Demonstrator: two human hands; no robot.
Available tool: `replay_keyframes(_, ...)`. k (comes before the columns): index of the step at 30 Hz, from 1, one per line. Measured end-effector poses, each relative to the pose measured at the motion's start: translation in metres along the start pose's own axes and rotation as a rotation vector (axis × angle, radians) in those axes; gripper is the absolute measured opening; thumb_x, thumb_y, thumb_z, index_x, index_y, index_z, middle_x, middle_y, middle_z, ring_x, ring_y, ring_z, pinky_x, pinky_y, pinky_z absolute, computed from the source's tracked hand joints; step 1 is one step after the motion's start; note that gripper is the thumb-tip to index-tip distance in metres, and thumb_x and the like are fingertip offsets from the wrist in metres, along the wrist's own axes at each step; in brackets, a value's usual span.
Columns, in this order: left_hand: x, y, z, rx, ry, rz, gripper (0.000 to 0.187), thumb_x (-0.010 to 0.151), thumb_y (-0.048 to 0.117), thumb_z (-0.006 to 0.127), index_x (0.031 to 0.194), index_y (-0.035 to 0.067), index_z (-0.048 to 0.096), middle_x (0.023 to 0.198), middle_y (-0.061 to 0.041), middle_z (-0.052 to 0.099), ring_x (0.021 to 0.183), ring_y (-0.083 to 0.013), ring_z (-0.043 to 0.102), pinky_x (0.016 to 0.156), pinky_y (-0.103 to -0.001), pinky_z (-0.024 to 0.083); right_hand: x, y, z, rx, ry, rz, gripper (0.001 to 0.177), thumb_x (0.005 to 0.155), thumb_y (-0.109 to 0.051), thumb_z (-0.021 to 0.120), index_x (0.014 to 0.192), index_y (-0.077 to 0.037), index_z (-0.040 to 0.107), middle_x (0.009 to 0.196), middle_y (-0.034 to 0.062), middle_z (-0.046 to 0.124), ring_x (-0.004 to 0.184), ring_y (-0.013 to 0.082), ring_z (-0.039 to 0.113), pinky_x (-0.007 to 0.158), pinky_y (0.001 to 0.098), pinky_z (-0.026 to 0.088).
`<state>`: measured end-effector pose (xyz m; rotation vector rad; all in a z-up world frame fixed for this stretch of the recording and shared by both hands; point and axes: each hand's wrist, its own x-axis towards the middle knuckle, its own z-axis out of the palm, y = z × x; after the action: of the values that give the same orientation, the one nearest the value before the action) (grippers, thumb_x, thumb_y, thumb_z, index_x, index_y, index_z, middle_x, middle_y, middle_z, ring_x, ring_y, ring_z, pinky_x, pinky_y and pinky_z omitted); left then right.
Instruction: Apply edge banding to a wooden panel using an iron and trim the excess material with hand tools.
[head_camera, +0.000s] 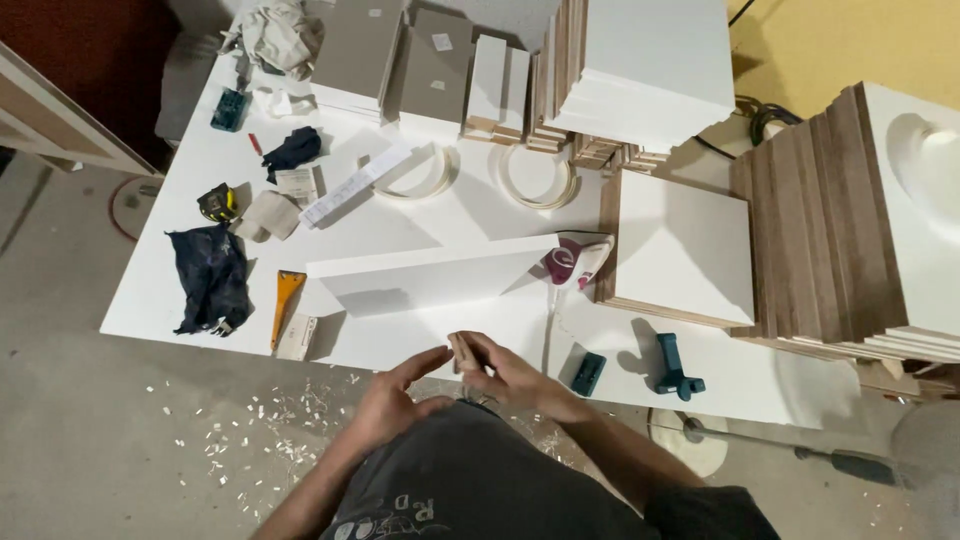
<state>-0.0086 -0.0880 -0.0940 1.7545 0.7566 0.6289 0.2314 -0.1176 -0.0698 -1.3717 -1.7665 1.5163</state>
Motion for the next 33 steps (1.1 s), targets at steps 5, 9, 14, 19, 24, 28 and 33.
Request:
replay_keyframes(5, 0.008, -0.037, -0.051, 0.053, 0.677, -0.279, 0.057, 0.076, 0.019, 0.093, 0.125, 0.014, 0.065, 0.118, -0.01, 0.072, 0.109, -0.0315, 0.068, 0.101, -0.047, 0.051, -0.043, -0.044, -0.124, -0.448, 0.137, -0.229, 0.064, 0.078, -0.019, 0.078, 0.133, 0.002, 0.051, 0.11, 0.0291, 0.066, 0.097, 0.0473, 0.069, 0.08, 0.0574, 0.058)
replay_keyframes(9, 0.043, -0.028, -0.1, -0.011, 0.681, 0.014, 0.096, 0.066, 0.005, 0.091, 0.145, -0.004, 0.037, 0.148, -0.027, 0.048, 0.141, -0.0482, 0.043, 0.123, -0.058, 0.031, -0.019, -0.069, -0.215, -1.142, 0.058, -0.153, 0.061, 0.094, -0.037, 0.062, 0.14, 0.0, 0.047, 0.121, 0.0289, 0.064, 0.106, 0.0457, 0.069, 0.086, 0.0569, 0.06)
replay_keyframes(14, 0.078, -0.026, -0.108, -0.129, 0.547, 0.004, 0.075, 0.062, 0.009, 0.096, 0.128, 0.002, 0.061, 0.121, -0.017, 0.068, 0.118, -0.0298, 0.061, 0.107, -0.045, 0.045, 0.025, -0.039, -0.237, -1.241, 0.045, -0.243, 0.059, 0.089, -0.055, 0.062, 0.134, -0.018, 0.052, 0.103, 0.0089, 0.064, 0.088, 0.0355, 0.071, 0.076, 0.0493, 0.06)
replay_keyframes(19, 0.083, -0.063, -0.094, -0.157, 0.666, -0.124, 0.042, 0.062, 0.018, 0.101, 0.092, 0.006, 0.075, 0.075, -0.005, 0.065, 0.071, -0.0144, 0.051, 0.06, -0.031, 0.039, 0.033, -0.073, -0.22, -1.258, -0.012, -0.121, 0.057, 0.086, -0.069, 0.058, 0.111, -0.019, 0.056, 0.088, 0.004, 0.061, 0.083, 0.0323, 0.07, 0.074, 0.0475, 0.058)
replay_keyframes(24, 0.088, -0.077, -0.094, -0.176, 0.689, -0.083, 0.039, 0.06, 0.019, 0.103, 0.086, 0.008, 0.076, 0.07, -0.008, 0.07, 0.064, -0.0135, 0.054, 0.056, -0.027, 0.039, 0.068, -0.084, -0.195, -1.302, -0.155, 0.002, 0.06, 0.085, -0.071, 0.055, 0.127, -0.027, 0.058, 0.102, 0.0006, 0.066, 0.098, 0.0312, 0.071, 0.086, 0.0451, 0.057)
replay_keyframes(28, 0.092, -0.081, -0.088, -0.17, 0.698, -0.084, 0.038, 0.059, 0.018, 0.103, 0.085, 0.008, 0.076, 0.071, -0.013, 0.071, 0.063, -0.0189, 0.057, 0.057, -0.032, 0.043, 0.109, -0.109, -0.158, -1.301, -0.236, 0.031, 0.063, 0.083, -0.075, 0.052, 0.128, -0.031, 0.057, 0.104, 0.0008, 0.066, 0.098, 0.0344, 0.071, 0.088, 0.0477, 0.056)
replay_keyframes(33, 0.098, -0.104, -0.085, -0.258, 0.657, -0.023, 0.035, 0.059, 0.017, 0.103, 0.082, 0.011, 0.077, 0.072, -0.006, 0.073, 0.067, -0.0121, 0.056, 0.059, -0.029, 0.041, 0.165, -0.122, -0.104, -1.267, -0.28, -0.046, 0.058, 0.084, -0.076, 0.05, 0.129, -0.038, 0.053, 0.106, -0.0075, 0.065, 0.102, 0.0286, 0.071, 0.09, 0.0444, 0.055)
